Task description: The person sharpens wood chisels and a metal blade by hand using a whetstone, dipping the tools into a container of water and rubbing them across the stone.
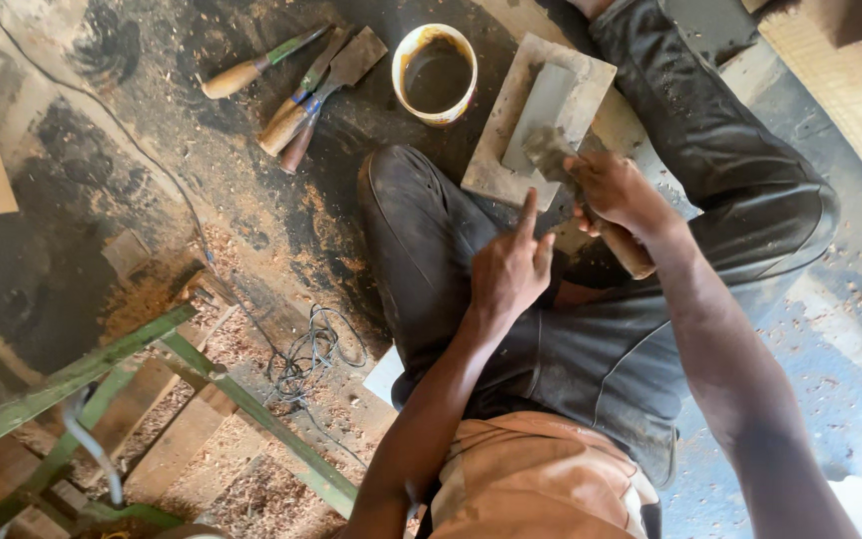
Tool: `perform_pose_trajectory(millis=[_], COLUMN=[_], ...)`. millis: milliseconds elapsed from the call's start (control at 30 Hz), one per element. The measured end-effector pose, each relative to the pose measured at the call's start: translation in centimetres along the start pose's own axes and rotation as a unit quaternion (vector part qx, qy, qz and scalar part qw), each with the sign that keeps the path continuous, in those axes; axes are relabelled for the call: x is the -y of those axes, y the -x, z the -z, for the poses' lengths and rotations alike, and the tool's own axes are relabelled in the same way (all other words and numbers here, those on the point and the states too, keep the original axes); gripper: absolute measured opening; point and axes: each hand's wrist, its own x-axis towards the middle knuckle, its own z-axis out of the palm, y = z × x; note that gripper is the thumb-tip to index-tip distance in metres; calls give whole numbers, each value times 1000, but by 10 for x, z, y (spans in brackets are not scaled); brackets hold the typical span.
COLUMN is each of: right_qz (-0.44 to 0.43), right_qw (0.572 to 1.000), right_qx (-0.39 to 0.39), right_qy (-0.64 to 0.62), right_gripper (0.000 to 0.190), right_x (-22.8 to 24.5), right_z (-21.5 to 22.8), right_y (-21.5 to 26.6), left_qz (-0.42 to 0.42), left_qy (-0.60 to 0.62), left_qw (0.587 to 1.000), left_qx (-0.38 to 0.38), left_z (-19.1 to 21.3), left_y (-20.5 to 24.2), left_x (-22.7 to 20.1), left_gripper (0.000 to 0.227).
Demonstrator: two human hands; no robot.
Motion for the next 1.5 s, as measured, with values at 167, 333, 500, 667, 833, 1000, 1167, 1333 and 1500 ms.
perform_pose_trajectory(millis=[167,333,500,667,833,1000,1167,1333,1500], right_qz=[-66,-15,132,47,183,290,326,313,290], right_qw=[990,978,982,990,979,920,890,887,882], right_qx=[41,46,81,133,87,-139,-213,-239,-248], right_qy=[114,204,107,-1,-17,223,237,241,275], right_gripper=[47,47,77,86,76,43,33,36,35], right_x=[6,-6,-39,-49,-47,-36,-30,-40,-47], right_z=[8,26,47,60,56,25,1,3,31], right_y=[-18,-12,10,39,63,82,76,60,28], left_qz=[-14,-4,-37,-81,-73,-56,-40,-42,-38], left_qy=[-10,16,44,78,78,64,30,6,-72], left_qw=[999,1000,997,990,994,996,998,997,993], left_qx=[38,20,-50,-84,-21,26,48,61,87], left_z=[-10,-9,-9,-3,-4,-11,-25,-23,-29], left_y=[-26,-34,-37,-33,-33,-38,-35,-50,-97], left_x=[-6,-3,0,-1,-4,-2,8,9,1], left_gripper=[84,86,83,80,86,96,96,95,97])
